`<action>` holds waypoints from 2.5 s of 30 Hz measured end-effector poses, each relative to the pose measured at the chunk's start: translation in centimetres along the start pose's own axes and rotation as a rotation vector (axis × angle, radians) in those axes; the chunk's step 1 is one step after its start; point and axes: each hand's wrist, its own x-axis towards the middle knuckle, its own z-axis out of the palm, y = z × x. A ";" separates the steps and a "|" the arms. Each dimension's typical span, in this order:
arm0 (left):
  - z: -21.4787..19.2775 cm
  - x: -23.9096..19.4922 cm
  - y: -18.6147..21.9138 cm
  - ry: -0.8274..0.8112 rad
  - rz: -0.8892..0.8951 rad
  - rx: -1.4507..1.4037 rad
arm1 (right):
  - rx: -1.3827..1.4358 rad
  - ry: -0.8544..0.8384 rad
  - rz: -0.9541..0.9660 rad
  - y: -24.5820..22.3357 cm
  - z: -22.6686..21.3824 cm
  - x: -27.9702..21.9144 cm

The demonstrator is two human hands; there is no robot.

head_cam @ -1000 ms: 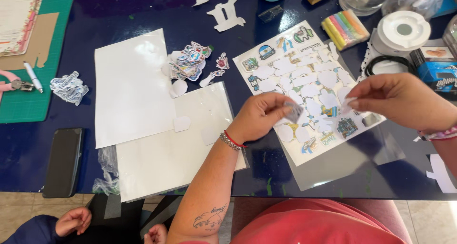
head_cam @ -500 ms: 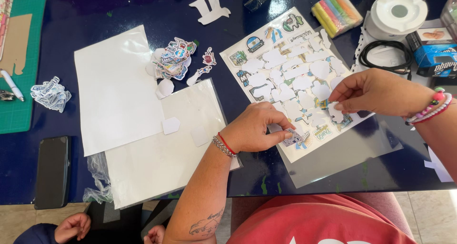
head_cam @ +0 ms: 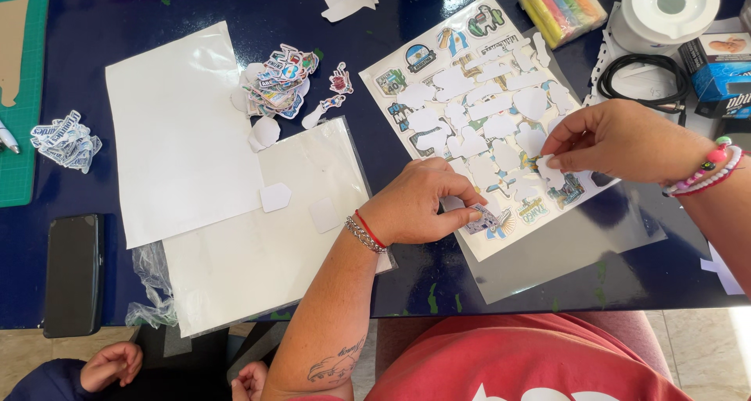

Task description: The person peels individual stickers from a sheet using both hands. The stickers are removed one by one and placed into a growing pile on the table. The person continues this repetitive peeling process throughout the clip.

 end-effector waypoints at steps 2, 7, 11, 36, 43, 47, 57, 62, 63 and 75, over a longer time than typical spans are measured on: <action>0.0 -0.1 -0.1 0.000 0.003 0.002 | -0.057 0.023 -0.010 -0.3 0.1 -0.1; 0.1 -0.1 -0.2 -0.001 -0.010 0.011 | -0.151 0.092 -0.027 -0.6 0.5 -0.3; 0.1 0.0 -0.3 0.006 0.011 0.017 | -0.185 0.120 -0.024 -0.3 0.7 -0.1; 0.2 0.1 -0.1 0.089 0.006 -0.054 | -0.145 0.363 -0.271 0.0 2.9 -3.0; 0.2 0.3 1.0 0.194 0.051 -0.166 | 0.682 -0.216 -0.016 -1.0 5.9 -3.2; 0.1 0.2 1.2 0.283 0.221 -0.212 | 0.755 -0.117 -0.141 -0.1 6.0 -2.6; 0.2 0.4 0.3 0.300 0.211 0.155 | 0.401 0.570 -0.372 7.3 0.4 -3.6; 0.3 0.3 -0.2 0.288 0.155 0.271 | 0.376 0.439 -0.187 9.5 0.5 -2.7; 0.4 0.3 -0.3 0.289 0.137 0.284 | 0.379 0.394 -0.133 9.4 0.4 -2.5; 0.6 0.4 -0.5 0.207 0.001 0.335 | 0.389 0.255 -0.011 7.0 0.2 -0.7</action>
